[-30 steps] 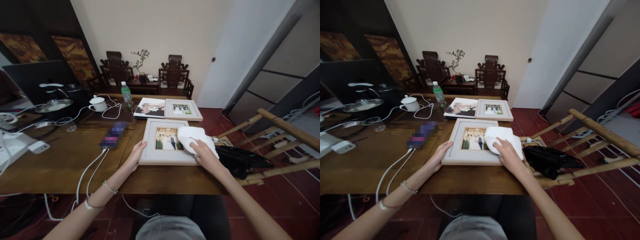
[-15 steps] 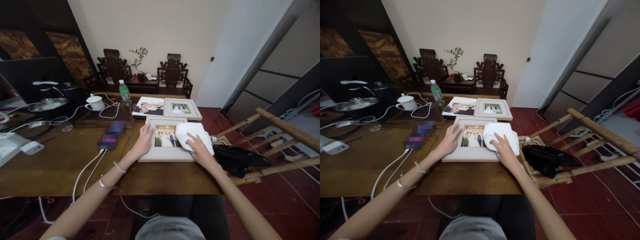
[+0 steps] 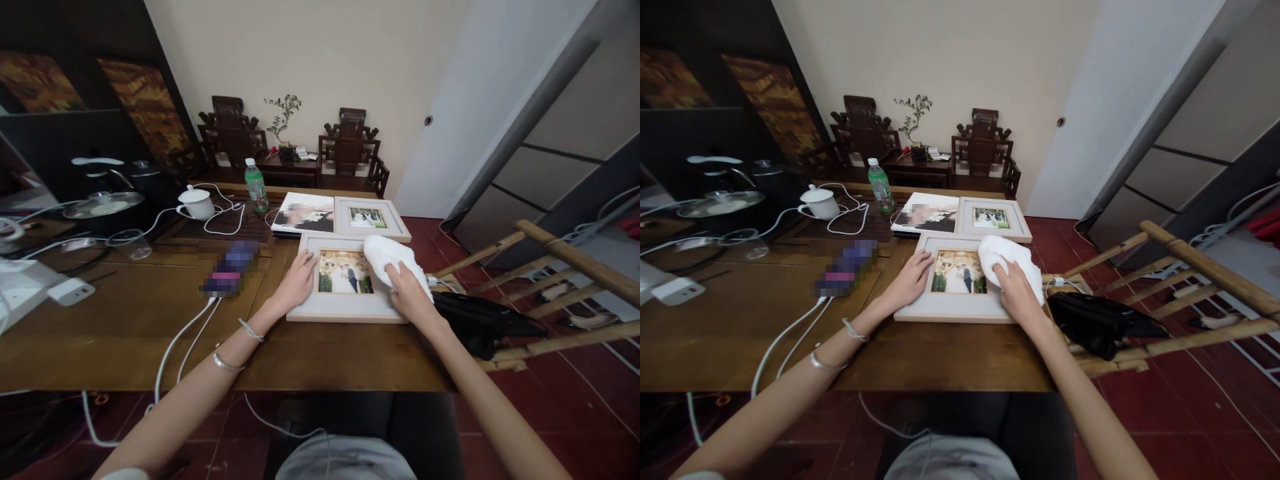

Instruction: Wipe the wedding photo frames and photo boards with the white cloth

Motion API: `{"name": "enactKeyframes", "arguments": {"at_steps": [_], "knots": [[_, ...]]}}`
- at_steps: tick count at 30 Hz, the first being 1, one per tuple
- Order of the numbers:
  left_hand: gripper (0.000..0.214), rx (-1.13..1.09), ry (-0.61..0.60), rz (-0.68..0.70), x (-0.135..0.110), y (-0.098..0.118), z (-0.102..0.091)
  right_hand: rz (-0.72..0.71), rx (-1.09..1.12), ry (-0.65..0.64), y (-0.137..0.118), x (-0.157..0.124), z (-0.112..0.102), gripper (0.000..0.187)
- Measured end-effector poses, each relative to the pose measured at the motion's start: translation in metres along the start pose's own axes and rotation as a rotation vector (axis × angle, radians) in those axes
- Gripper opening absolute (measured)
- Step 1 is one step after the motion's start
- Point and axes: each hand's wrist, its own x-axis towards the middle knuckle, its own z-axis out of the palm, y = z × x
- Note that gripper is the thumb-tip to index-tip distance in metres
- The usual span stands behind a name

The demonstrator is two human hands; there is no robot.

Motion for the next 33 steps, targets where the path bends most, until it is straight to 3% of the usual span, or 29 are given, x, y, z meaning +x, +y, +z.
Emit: {"name": "enactKeyframes", "arguments": {"at_steps": [2,4,9,13,17,26,29,33], "knots": [[0.039,-0.029,-0.002,-0.014,0.0,0.0,0.001,-0.032,-0.047,0.07,-0.007,0.023,-0.003,0.053],[0.039,-0.036,-0.007,-0.025,0.0,0.0,0.0,-0.156,-0.082,0.097,-0.018,0.052,0.0,0.043],[0.045,-0.057,0.006,0.025,0.0,0.001,-0.004,-0.46,-0.134,-0.028,-0.042,0.117,0.034,0.031],[0.055,-0.06,0.007,0.064,0.0,-0.003,-0.005,-0.452,-0.17,-0.132,-0.048,0.134,0.057,0.028],[0.059,-0.082,0.014,0.055,-0.003,-0.008,-0.002,-0.342,-0.213,-0.153,-0.037,0.124,0.05,0.027],[0.061,-0.108,0.034,0.007,-0.003,-0.009,0.003,-0.125,-0.378,-0.225,0.029,0.086,0.009,0.034],[0.06,-0.1,0.056,0.002,-0.003,-0.01,0.006,-0.142,-0.362,-0.23,0.027,0.068,0.003,0.036],[0.058,-0.086,0.058,-0.002,-0.004,-0.01,0.008,-0.146,-0.274,-0.239,0.007,0.027,-0.007,0.041]]}}
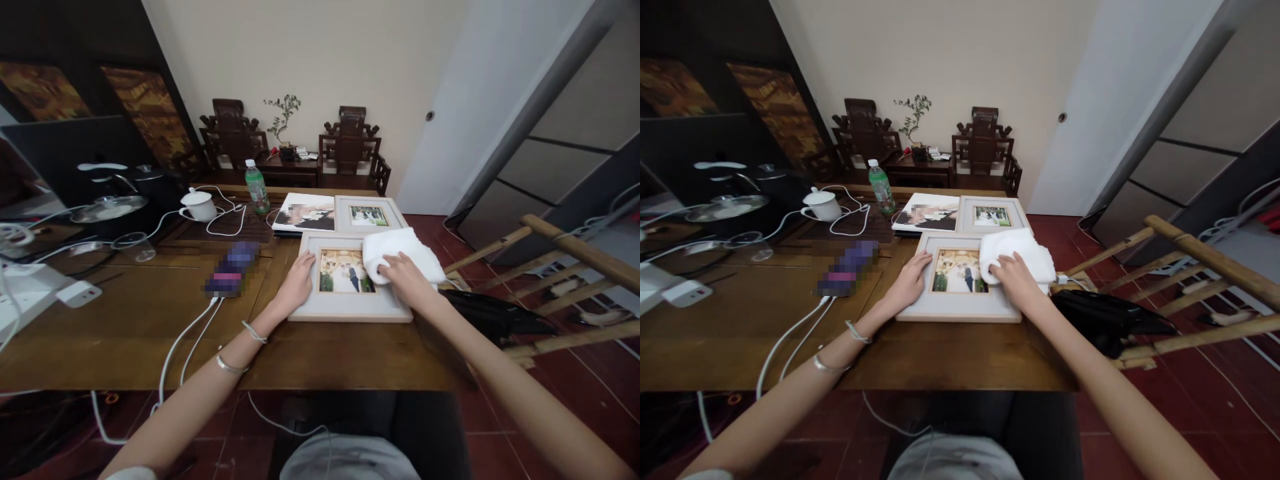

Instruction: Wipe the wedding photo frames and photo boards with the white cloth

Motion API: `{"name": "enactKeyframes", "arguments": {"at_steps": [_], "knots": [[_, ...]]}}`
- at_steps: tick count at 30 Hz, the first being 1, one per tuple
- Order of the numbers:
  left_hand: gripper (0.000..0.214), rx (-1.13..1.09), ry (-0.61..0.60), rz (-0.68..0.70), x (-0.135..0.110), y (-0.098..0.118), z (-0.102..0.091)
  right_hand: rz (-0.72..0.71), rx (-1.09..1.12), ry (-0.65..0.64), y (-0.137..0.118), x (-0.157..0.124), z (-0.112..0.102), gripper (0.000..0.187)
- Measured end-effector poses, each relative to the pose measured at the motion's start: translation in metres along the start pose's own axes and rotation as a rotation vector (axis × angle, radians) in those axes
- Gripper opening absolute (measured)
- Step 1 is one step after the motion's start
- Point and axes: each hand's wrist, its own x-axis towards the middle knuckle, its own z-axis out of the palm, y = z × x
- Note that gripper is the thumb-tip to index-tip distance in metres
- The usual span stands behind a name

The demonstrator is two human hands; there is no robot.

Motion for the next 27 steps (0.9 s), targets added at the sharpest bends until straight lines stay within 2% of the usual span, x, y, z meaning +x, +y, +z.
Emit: {"name": "enactKeyframes", "arguments": {"at_steps": [4,7,10,17,20,23,27], "knots": [[0.057,0.008,-0.011,-0.002,0.001,0.001,-0.001,-0.025,0.123,0.006,-0.022,-0.048,-0.012,0.049],[0.056,0.016,-0.036,0.008,0.001,0.0,-0.003,-0.027,0.165,-0.016,-0.028,-0.065,-0.019,0.052],[0.056,0.021,-0.067,0.02,0.001,-0.001,-0.006,0.019,0.16,-0.037,-0.024,-0.056,-0.018,0.049],[0.055,0.005,-0.077,0.041,0.0,-0.002,-0.007,0.072,0.09,0.028,0.01,0.009,0.001,0.041],[0.054,0.005,-0.065,0.036,0.0,-0.001,-0.007,0.103,0.076,0.05,0.017,0.027,0.009,0.04],[0.054,-0.005,-0.042,0.027,0.0,0.0,-0.006,0.105,0.074,0.068,0.012,0.025,0.015,0.044],[0.055,0.002,-0.023,0.021,0.0,-0.001,-0.004,0.067,0.086,0.015,-0.009,-0.009,0.012,0.048]]}}
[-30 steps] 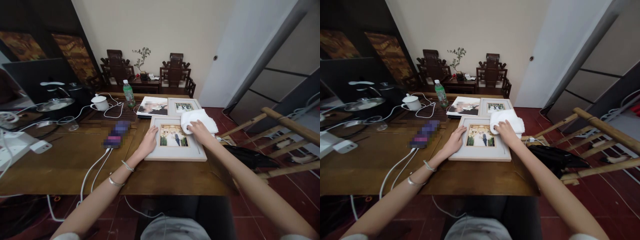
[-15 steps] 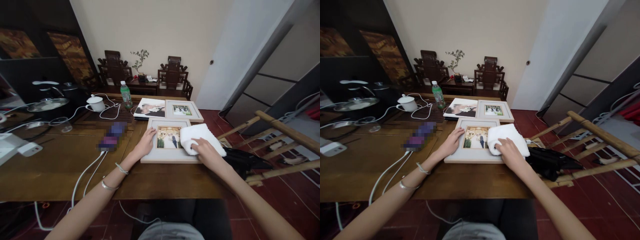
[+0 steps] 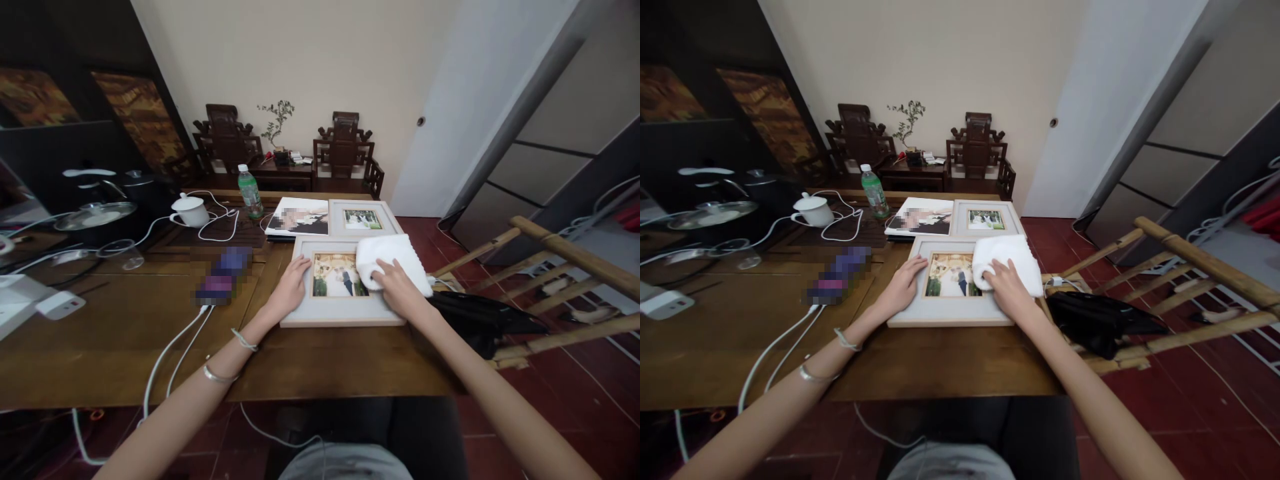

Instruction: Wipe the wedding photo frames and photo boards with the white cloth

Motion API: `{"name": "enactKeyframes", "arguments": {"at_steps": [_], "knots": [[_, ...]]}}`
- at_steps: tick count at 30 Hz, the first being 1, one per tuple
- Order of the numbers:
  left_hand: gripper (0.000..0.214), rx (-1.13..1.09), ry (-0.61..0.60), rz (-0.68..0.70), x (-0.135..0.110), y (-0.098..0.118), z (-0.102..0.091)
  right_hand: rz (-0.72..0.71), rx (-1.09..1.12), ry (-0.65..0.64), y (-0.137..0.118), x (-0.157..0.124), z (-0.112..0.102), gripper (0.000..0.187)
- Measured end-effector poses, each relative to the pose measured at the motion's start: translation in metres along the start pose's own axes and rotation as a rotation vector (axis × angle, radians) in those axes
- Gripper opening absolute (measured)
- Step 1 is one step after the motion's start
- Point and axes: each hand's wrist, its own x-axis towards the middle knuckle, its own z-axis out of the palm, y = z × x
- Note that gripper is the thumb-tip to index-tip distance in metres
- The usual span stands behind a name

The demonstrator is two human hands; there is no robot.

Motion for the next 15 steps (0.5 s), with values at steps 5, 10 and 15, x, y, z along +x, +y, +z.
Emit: {"name": "enactKeyframes", "arguments": {"at_steps": [5,10,15], "knots": [[0.057,0.027,0.019,0.009,0.0,0.001,0.002,-0.044,0.101,-0.122,-0.023,-0.055,-0.032,0.052],[0.055,0.068,0.0,0.005,0.0,0.005,-0.002,-0.037,0.181,-0.225,-0.031,-0.061,-0.054,0.053],[0.058,0.091,-0.058,-0.031,0.001,0.012,-0.009,0.008,0.12,-0.174,-0.023,-0.028,-0.036,0.052]]}}
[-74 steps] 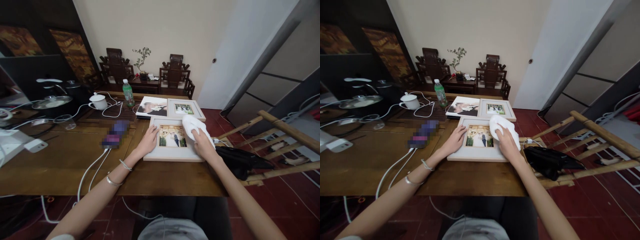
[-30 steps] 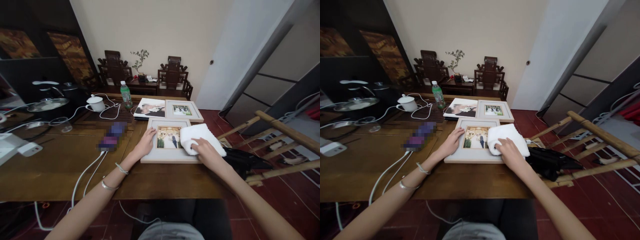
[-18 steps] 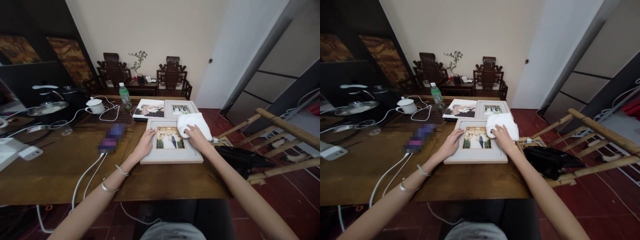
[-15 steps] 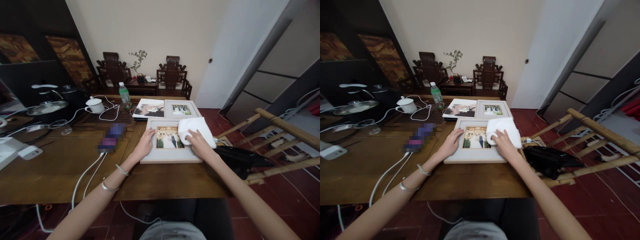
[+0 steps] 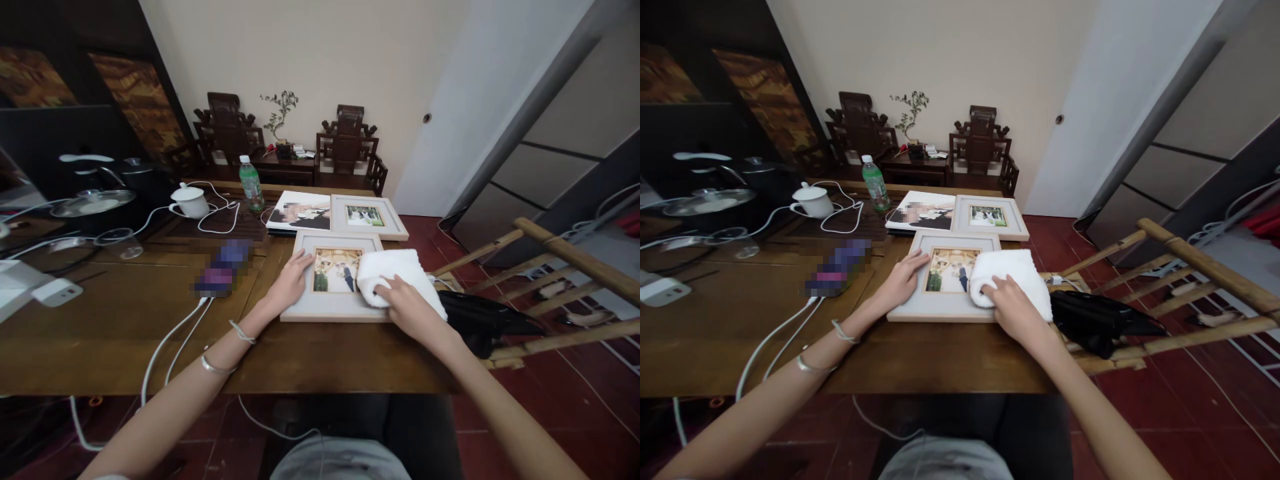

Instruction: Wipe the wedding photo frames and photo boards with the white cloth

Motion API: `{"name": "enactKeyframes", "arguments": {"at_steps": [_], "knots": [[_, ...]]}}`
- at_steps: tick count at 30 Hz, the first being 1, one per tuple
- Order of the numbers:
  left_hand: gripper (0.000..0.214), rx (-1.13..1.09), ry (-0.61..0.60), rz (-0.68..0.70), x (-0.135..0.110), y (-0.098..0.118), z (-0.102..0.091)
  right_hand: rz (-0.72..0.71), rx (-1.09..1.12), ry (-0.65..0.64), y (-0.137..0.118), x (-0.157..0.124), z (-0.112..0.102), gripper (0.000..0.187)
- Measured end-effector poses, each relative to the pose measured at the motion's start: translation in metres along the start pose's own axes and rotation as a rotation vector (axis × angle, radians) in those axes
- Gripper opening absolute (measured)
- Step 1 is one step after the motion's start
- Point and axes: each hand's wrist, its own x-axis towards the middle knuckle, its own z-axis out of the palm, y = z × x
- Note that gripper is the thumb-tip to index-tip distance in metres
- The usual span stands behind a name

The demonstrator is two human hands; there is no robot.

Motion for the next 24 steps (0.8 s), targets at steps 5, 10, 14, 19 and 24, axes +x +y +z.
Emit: {"name": "enactKeyframes", "arguments": {"at_steps": [5,10,14,19,24], "knots": [[0.06,0.001,-0.012,0.016,0.0,0.001,-0.002,0.048,-0.074,0.138,0.026,0.06,0.009,0.048],[0.058,0.021,0.004,0.001,0.001,0.003,-0.003,0.079,-0.132,0.263,0.034,0.112,0.015,0.051],[0.055,0.049,0.003,-0.015,0.003,0.005,-0.004,0.016,-0.186,0.16,0.02,0.108,0.024,0.045],[0.051,0.058,0.036,-0.001,0.002,0.004,-0.002,-0.065,-0.121,0.011,-0.008,0.049,0.01,0.046],[0.047,0.09,0.027,-0.005,0.0,0.004,0.001,-0.113,0.074,-0.159,-0.033,-0.014,-0.022,0.056]]}}
